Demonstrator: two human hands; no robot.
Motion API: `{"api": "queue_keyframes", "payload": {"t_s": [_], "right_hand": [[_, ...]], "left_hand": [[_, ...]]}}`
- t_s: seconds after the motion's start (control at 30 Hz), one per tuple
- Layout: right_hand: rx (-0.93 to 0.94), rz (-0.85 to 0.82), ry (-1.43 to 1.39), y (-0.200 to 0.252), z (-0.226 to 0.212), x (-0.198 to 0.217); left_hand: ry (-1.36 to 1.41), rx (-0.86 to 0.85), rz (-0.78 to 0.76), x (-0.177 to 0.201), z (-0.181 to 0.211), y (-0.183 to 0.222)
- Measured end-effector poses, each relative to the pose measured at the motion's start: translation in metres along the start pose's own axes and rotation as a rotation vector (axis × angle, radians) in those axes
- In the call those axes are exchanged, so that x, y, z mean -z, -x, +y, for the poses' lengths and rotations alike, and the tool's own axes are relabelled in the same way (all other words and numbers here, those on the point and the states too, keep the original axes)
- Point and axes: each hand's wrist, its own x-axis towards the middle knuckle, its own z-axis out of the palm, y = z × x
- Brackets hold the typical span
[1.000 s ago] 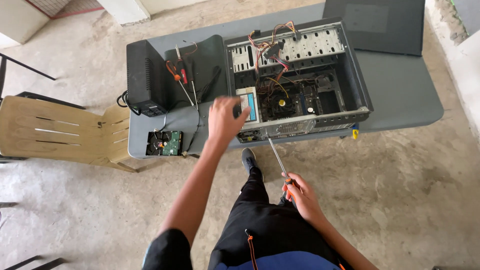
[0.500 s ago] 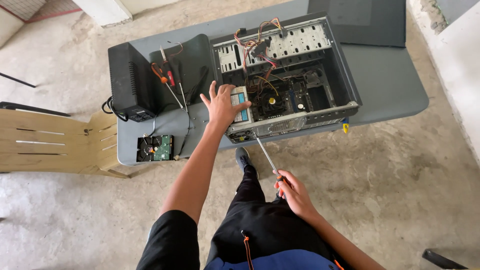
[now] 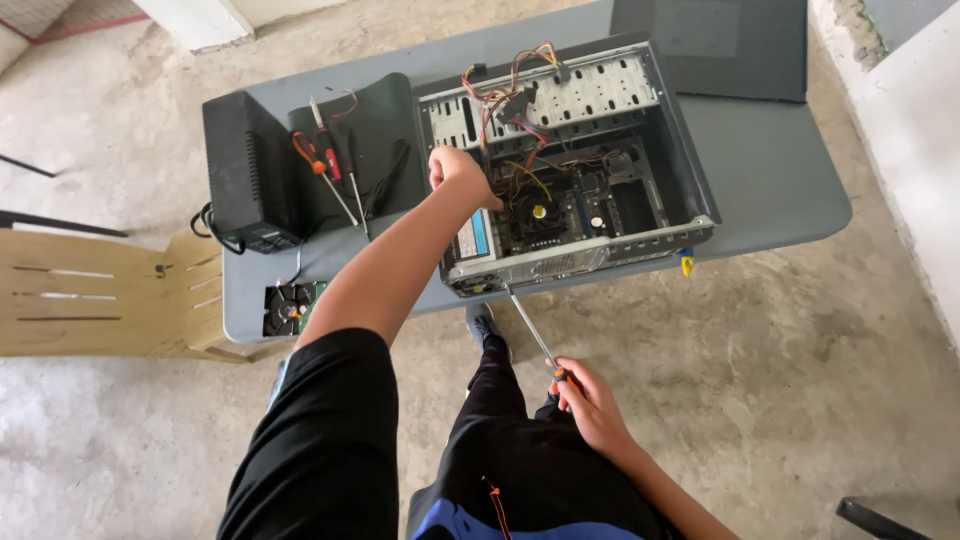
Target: Installing a power supply unit into a desktop computer case and securing it with a screwdriver.
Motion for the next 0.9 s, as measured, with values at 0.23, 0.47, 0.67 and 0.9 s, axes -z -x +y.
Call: {"api": "queue_keyframes", "payload": {"t_s": [0.23, 0.47, 0.67, 0.9], "right_hand": [[-0.144, 0.02, 0.071, 0.002, -0.015, 0.006], [-0.194, -0.04, 0.149, -0.001, -0.008, 0.006], [-0.218, -0.042, 0.142, -0.002, -0.011, 0.004], [-0.204, -0.032, 0.149, -0.002, 0.001, 0.006]], "left_hand": [[0.234, -0.219, -0.272, 0.042, -0.013, 0.006], [0.444, -0.252, -0.462, 0.038, -0.036, -0.018], [0.482, -0.268, -0.525, 0.034, -0.041, -0.019], [0.32, -0.438, -0.52, 0.028, -0.038, 0.03]]}}
